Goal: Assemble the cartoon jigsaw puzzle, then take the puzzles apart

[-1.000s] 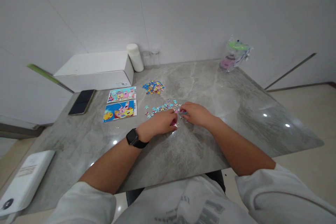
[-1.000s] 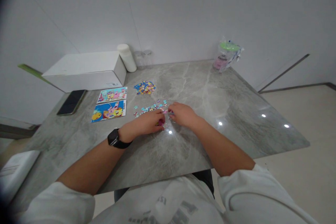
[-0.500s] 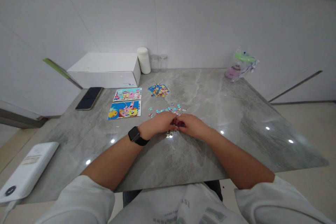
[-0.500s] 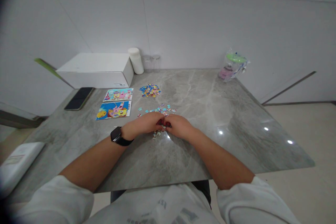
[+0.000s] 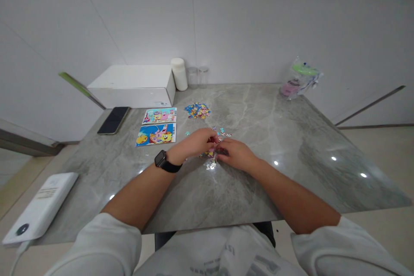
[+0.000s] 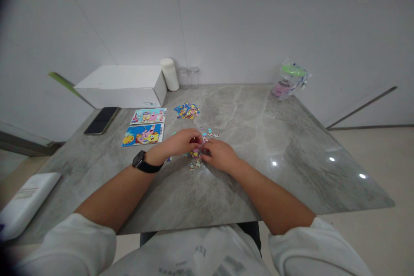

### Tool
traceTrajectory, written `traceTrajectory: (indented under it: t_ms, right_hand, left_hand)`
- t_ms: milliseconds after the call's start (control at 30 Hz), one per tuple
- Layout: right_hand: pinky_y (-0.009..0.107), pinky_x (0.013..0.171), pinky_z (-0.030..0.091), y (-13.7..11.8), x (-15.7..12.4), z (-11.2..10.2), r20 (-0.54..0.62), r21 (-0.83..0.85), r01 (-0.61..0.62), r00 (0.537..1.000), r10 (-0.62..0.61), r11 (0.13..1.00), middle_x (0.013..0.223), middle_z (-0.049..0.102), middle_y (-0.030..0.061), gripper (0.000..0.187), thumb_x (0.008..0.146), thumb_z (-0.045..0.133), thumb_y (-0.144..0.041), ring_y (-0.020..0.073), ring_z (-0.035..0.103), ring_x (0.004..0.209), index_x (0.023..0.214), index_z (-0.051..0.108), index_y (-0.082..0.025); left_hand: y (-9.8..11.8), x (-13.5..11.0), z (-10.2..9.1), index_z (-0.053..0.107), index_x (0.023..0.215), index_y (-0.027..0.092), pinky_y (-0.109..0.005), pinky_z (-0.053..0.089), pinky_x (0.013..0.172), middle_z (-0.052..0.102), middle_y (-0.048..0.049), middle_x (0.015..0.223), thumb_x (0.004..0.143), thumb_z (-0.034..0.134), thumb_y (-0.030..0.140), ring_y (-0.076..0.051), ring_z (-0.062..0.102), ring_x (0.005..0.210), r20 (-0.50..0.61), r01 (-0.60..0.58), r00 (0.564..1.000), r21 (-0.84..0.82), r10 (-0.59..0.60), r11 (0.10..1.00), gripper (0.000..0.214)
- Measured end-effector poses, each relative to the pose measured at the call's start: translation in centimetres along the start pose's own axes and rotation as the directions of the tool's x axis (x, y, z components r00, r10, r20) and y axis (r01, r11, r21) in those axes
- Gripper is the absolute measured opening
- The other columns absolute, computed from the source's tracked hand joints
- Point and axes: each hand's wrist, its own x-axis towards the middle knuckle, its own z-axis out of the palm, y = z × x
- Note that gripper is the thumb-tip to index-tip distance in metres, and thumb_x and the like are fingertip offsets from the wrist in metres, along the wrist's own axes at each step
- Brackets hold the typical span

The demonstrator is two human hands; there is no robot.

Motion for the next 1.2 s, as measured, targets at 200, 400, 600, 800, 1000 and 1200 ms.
traceTrajectory:
  t_ms: [200,400,600,800,1000,1200]
  right_hand:
    - [0.031,0.087,0.048,-0.2,0.2,0.6,-0.05,0.032,-0.006,0.999,0.008,0.999,0.105,0.072,0.0079,0.016,0.097,0.067,-0.025,0.0207,0.066,0.097,0.111,0.073,-0.019]
    - [0.031,0.085,0.047,0.1,0.6,0.5,-0.116,0.055,-0.05,0.992,0.056,0.997,0.1,0.071,0.0066,0.016,0.095,0.071,-0.027,0.0201,0.064,0.093,0.109,0.073,-0.019]
    - [0.037,0.098,0.05,0.3,0.2,1.3,-0.026,0.056,0.086,0.996,-0.085,0.995,0.118,0.071,0.0101,0.022,0.09,0.079,-0.03,0.0243,0.065,0.111,0.111,0.076,-0.022]
    - [0.033,0.09,0.049,0.2,0.2,1.0,0.017,0.06,0.073,0.997,-0.075,0.996,0.105,0.071,0.0075,0.011,0.09,0.077,-0.023,0.0217,0.065,0.101,0.101,0.075,-0.02]
    - [0.027,0.076,0.043,0.5,0.4,0.2,0.012,0.111,-0.046,0.999,0.045,0.993,0.089,0.07,0.0024,0.007,0.089,0.074,-0.014,0.0167,0.062,0.082,0.093,0.071,-0.019]
    - [0.028,0.078,0.042,1.1,0.9,0.3,-0.012,0.105,-0.055,0.998,0.057,0.993,0.093,0.073,0.0042,0.007,0.095,0.069,-0.017,0.0174,0.063,0.085,0.1,0.073,-0.018]
  left_hand:
    - [-1.1,0.2,0.1,0.073,0.091,0.02,-0.026,0.052,0.072,0.075,-0.0014,0.087,0.085,0.067,0.015,-0.016,0.068,0.08,-0.038,0.025,0.999,-0.171,-0.032,0.985,0.01]
    - [-1.3,0.4,-0.1,0.072,0.096,0.019,-0.026,0.056,0.075,0.076,-0.0019,0.089,0.086,0.066,0.018,-0.016,0.071,0.08,-0.017,0.04,0.999,-0.331,-0.049,0.943,0.012]
    - [-2.4,0.1,-0.2,0.076,0.104,0.021,-0.034,0.055,0.093,0.076,-0.0063,0.106,0.086,0.062,0.013,-0.022,0.07,0.099,-0.095,0.008,0.995,0.088,0.001,0.996,0.023]
    - [-2.0,-1.0,-0.6,0.076,0.1,0.02,-0.034,0.053,0.085,0.075,-0.0085,0.102,0.084,0.07,0.018,-0.025,0.069,0.095,-0.023,0.078,0.997,0.316,-0.075,0.945,0.018]
    - [-2.0,-1.4,0.3,0.076,0.089,0.02,-0.034,0.051,0.077,0.073,-0.0091,0.091,0.082,0.074,0.021,-0.026,0.069,0.084,-0.026,0.159,0.987,0.363,-0.161,0.918,0.007]
    - [-1.3,-1.2,0.0,0.077,0.088,0.019,-0.034,0.052,0.077,0.075,-0.0109,0.091,0.085,0.07,0.022,-0.026,0.07,0.083,0.006,0.192,0.978,0.376,-0.21,0.906,0.009]
